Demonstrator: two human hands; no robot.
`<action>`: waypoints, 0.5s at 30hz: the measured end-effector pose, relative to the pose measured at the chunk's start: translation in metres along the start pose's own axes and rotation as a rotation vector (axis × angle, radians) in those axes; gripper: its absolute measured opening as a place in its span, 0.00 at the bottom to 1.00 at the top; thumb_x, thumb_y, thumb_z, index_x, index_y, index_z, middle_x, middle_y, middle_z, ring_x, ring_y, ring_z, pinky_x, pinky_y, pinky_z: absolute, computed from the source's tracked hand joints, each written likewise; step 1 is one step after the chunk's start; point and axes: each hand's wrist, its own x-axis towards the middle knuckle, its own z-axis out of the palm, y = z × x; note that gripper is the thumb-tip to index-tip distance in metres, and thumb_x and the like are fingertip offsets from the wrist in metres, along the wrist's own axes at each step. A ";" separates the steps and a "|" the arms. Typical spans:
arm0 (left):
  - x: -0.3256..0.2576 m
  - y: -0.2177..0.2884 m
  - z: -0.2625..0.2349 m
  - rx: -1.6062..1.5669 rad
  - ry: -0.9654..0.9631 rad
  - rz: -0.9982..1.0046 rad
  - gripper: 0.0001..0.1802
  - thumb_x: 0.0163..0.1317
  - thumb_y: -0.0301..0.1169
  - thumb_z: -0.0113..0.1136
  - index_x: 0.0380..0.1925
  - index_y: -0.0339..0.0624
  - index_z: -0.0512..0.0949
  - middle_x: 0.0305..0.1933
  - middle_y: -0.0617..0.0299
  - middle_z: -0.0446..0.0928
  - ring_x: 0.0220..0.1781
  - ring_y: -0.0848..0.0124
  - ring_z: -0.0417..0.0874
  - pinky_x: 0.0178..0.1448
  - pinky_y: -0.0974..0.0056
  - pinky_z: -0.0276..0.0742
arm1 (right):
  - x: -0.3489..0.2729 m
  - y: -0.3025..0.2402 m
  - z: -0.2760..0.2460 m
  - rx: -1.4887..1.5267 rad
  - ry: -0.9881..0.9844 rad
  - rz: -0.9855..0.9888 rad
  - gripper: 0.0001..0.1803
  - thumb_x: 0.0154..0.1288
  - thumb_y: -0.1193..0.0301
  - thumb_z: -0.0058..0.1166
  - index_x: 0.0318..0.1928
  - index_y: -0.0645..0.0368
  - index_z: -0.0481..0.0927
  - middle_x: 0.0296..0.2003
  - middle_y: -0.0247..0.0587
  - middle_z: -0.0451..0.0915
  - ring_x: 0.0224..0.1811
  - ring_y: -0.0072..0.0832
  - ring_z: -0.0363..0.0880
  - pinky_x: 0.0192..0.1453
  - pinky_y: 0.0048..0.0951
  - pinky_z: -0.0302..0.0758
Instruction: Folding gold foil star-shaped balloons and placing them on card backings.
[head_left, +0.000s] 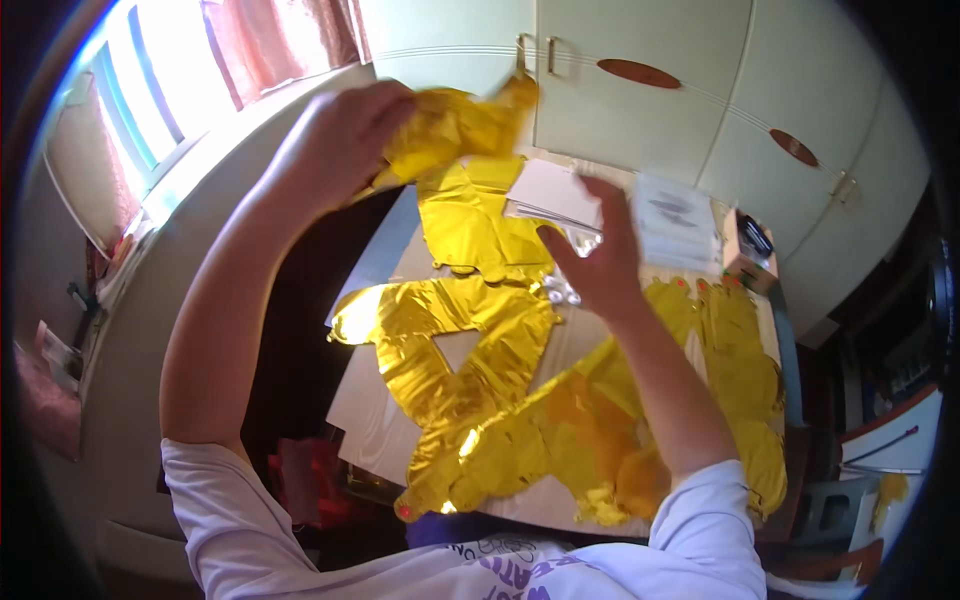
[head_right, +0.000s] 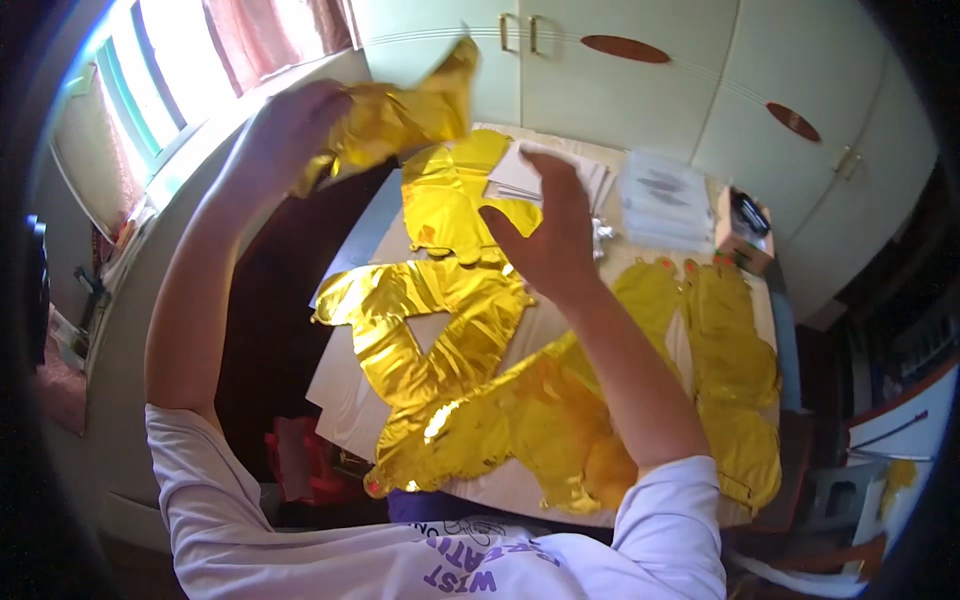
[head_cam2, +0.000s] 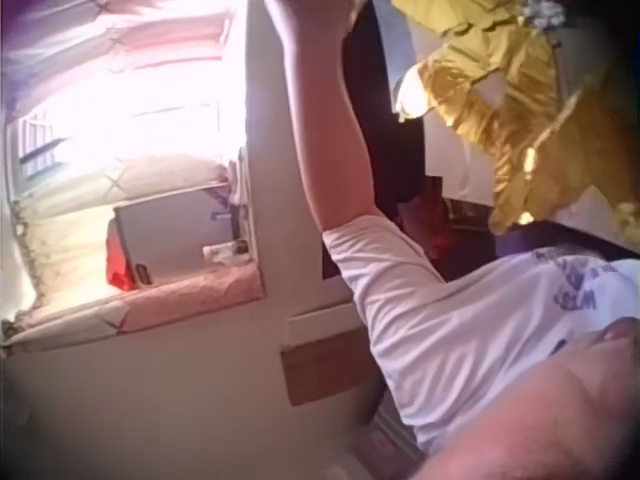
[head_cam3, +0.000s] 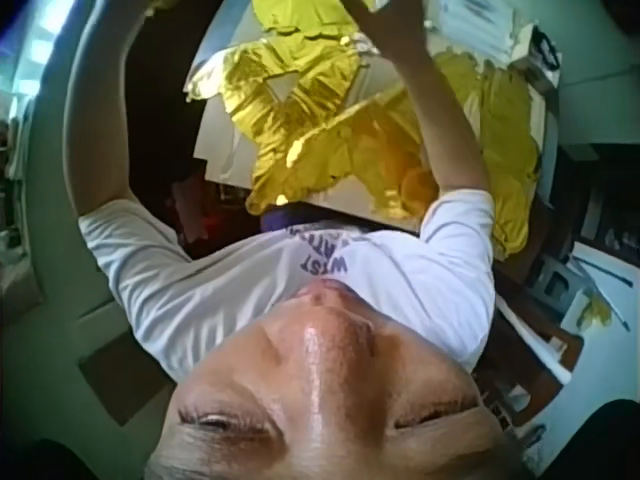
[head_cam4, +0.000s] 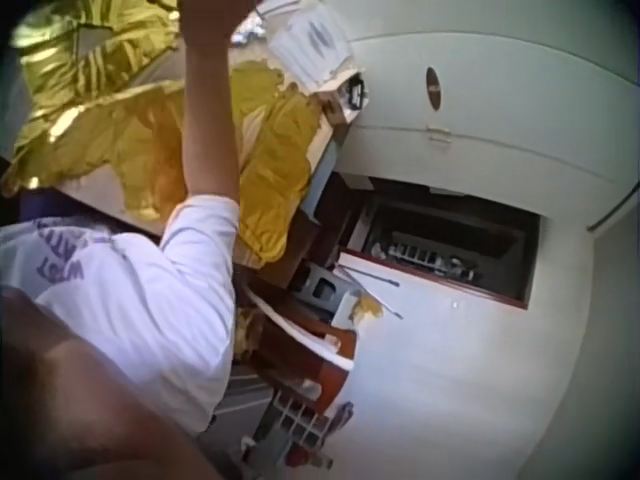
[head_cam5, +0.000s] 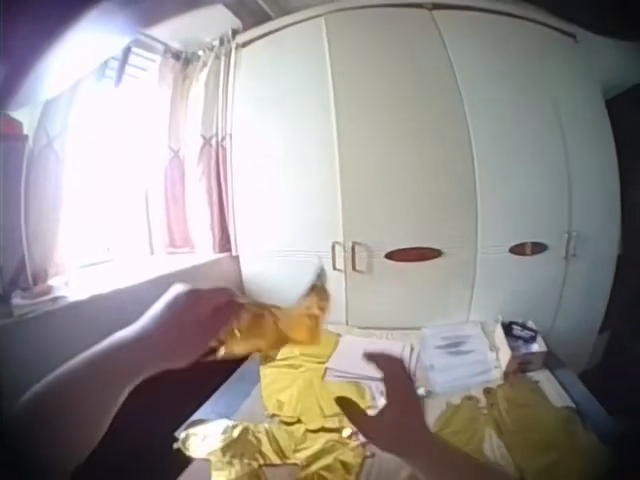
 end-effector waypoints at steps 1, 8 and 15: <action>-0.005 0.027 0.005 0.016 -0.073 0.033 0.13 0.72 0.37 0.55 0.43 0.39 0.81 0.34 0.44 0.82 0.35 0.46 0.83 0.43 0.49 0.78 | 0.011 -0.031 -0.036 -0.109 0.085 -0.115 0.35 0.57 0.58 0.70 0.62 0.58 0.73 0.56 0.53 0.76 0.62 0.47 0.73 0.72 0.46 0.63; -0.039 0.171 0.044 -0.276 -0.027 0.365 0.13 0.65 0.32 0.64 0.47 0.40 0.79 0.41 0.49 0.82 0.42 0.51 0.84 0.46 0.51 0.78 | 0.035 -0.097 -0.175 -0.272 -0.597 -0.041 0.16 0.62 0.68 0.67 0.47 0.62 0.81 0.39 0.40 0.83 0.45 0.30 0.81 0.54 0.36 0.75; -0.165 0.181 0.136 -0.344 -0.133 0.488 0.27 0.54 0.34 0.69 0.55 0.43 0.77 0.61 0.50 0.77 0.66 0.52 0.75 0.70 0.46 0.68 | 0.000 -0.010 -0.298 -0.420 -0.481 0.476 0.12 0.65 0.68 0.59 0.43 0.65 0.80 0.27 0.38 0.81 0.30 0.26 0.77 0.38 0.32 0.74</action>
